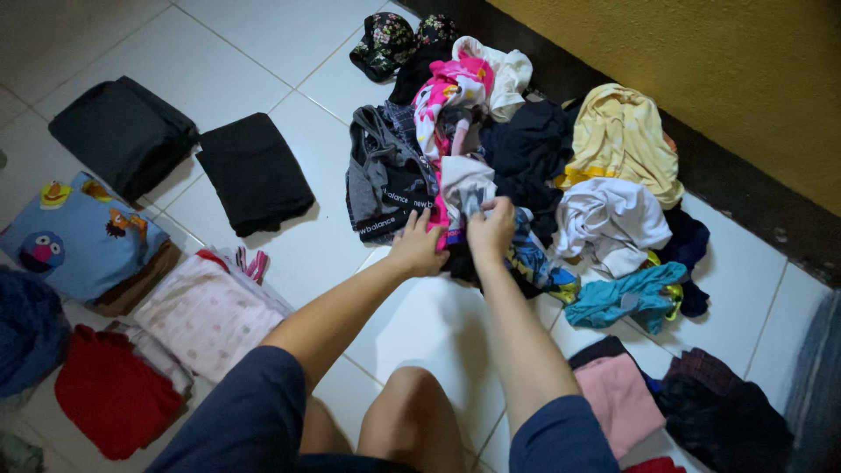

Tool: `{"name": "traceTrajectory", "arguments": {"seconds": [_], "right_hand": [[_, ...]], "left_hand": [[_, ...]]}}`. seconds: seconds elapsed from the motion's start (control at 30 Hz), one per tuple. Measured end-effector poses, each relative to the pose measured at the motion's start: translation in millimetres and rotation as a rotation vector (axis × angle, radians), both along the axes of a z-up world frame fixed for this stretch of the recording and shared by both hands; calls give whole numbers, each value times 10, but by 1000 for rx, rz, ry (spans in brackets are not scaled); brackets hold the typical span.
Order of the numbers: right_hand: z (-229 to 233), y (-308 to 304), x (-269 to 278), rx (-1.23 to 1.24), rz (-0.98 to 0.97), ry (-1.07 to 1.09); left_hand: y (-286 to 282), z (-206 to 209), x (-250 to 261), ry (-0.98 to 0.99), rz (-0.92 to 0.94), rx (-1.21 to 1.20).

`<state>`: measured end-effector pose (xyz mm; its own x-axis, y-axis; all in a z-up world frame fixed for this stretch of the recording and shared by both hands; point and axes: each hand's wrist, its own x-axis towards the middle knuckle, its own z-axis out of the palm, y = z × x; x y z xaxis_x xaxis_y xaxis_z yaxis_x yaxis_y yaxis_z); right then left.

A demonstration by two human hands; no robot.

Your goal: The person sits on the floor and folds various garments from a pile, including shirts, pants, and children's clothing. They smooth each item, fold it into a compact rectangle, and place it into a growing stack on the floor.

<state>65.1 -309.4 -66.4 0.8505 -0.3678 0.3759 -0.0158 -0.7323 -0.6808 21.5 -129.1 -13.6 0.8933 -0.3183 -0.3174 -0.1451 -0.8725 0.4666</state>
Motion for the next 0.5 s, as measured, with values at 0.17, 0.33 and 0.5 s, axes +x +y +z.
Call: {"name": "traceTrajectory", "arguments": {"seconds": [0.17, 0.33, 0.5], "right_hand": [[695, -203, -491, -101, 166, 189], [948, -334, -935, -328, 127, 397], [455, -582, -1138, -257, 99, 328]], "left_hand": [[-8, -29, -229, 54, -46, -3], [-136, 83, -530, -54, -137, -49], [-280, -10, -900, 27, -178, -72]]}}
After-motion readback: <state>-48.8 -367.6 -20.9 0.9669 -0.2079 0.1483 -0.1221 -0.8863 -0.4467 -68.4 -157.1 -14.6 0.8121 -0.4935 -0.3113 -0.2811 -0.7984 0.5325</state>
